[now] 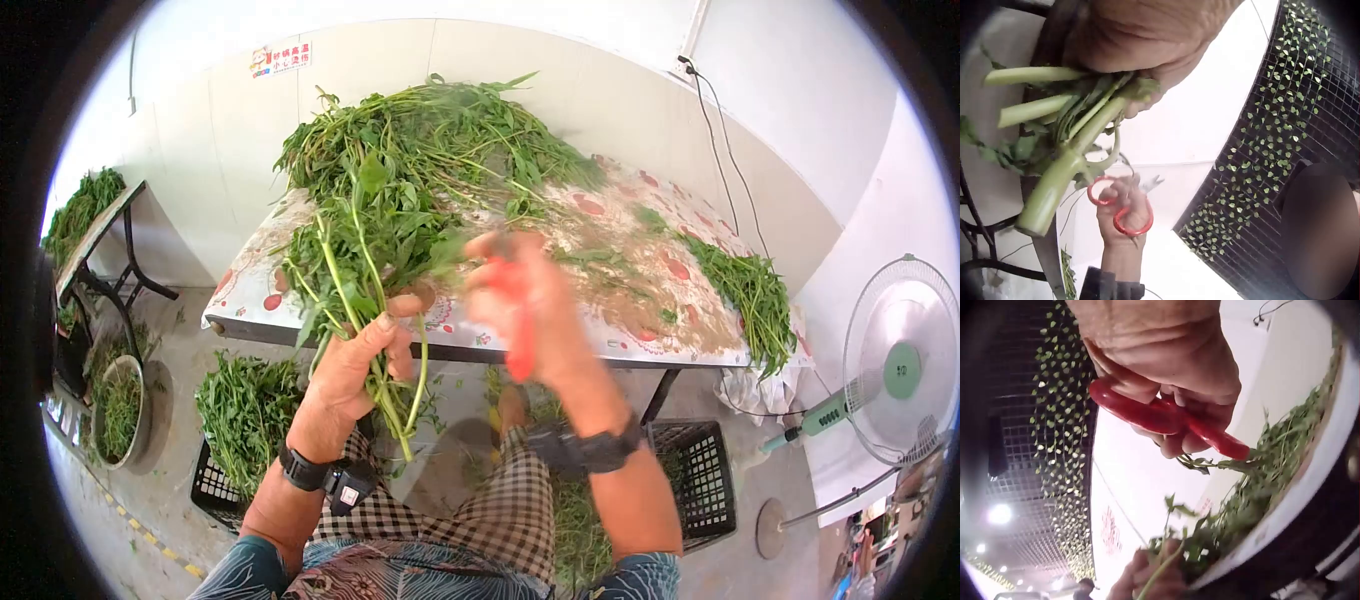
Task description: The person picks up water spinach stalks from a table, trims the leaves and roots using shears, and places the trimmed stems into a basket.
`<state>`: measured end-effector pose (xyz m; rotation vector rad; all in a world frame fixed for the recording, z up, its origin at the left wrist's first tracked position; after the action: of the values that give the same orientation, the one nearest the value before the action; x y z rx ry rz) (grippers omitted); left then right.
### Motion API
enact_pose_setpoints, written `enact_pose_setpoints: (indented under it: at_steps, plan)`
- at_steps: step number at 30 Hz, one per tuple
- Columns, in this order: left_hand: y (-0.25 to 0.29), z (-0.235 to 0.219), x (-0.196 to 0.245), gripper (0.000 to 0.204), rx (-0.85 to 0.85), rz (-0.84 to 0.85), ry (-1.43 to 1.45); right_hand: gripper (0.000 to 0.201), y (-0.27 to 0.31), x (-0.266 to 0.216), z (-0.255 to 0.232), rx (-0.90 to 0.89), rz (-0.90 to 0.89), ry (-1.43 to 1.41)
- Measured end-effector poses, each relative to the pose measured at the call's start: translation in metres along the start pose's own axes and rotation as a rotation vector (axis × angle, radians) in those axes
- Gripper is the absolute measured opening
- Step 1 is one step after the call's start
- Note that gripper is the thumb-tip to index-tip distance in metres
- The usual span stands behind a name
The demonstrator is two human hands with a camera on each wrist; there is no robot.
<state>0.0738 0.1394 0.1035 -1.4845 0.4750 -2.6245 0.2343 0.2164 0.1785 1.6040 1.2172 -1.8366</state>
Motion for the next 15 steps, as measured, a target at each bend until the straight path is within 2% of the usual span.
enact_pose_setpoints:
  at_steps: [2,5,6,8,10,11,12,14,15]
  plan:
    - [-0.001,0.003,-0.003,0.031,-0.020,-0.010,0.054,0.025,-0.004,0.020,0.032,-0.138,0.074,-0.082]
    - [0.004,-0.003,0.000,0.025,0.164,-0.067,0.063,0.026,-0.003,0.029,0.058,-0.151,-0.119,0.376]
    - [0.008,-0.001,0.008,0.017,0.190,-0.044,0.030,0.026,-0.003,0.028,0.056,-0.151,-0.091,0.384]
    - [0.007,-0.006,0.026,0.013,0.253,0.103,-0.027,0.027,0.000,0.021,0.043,-0.148,-0.030,0.401]
    - [0.006,-0.018,0.042,0.010,0.274,0.226,-0.001,0.027,0.002,0.010,0.014,-0.009,0.051,0.564]
    - [0.005,-0.027,0.048,0.010,0.234,0.261,-0.014,0.029,0.003,0.004,-0.003,0.048,0.086,0.519]
    - [0.003,-0.035,0.050,0.011,0.243,0.283,0.002,0.032,0.001,-0.002,-0.021,0.103,0.121,0.474]
    - [0.001,-0.042,0.050,0.012,0.250,0.286,0.022,0.031,-0.006,-0.007,-0.063,0.238,0.068,0.599]
    - [0.000,-0.044,0.048,0.013,0.251,0.266,0.029,0.031,-0.011,-0.014,-0.077,0.252,0.118,0.761]
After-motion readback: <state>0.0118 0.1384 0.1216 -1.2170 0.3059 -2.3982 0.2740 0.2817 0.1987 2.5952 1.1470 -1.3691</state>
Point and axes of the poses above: each hand's wrist, its own y-axis away from the middle knuckle, its own z-axis out of the palm, x = y × z, the point moved 4 cm from there along -y, towards the middle knuckle, and after that the axes turned 15 degrees about -x, right-handed, at the moved point
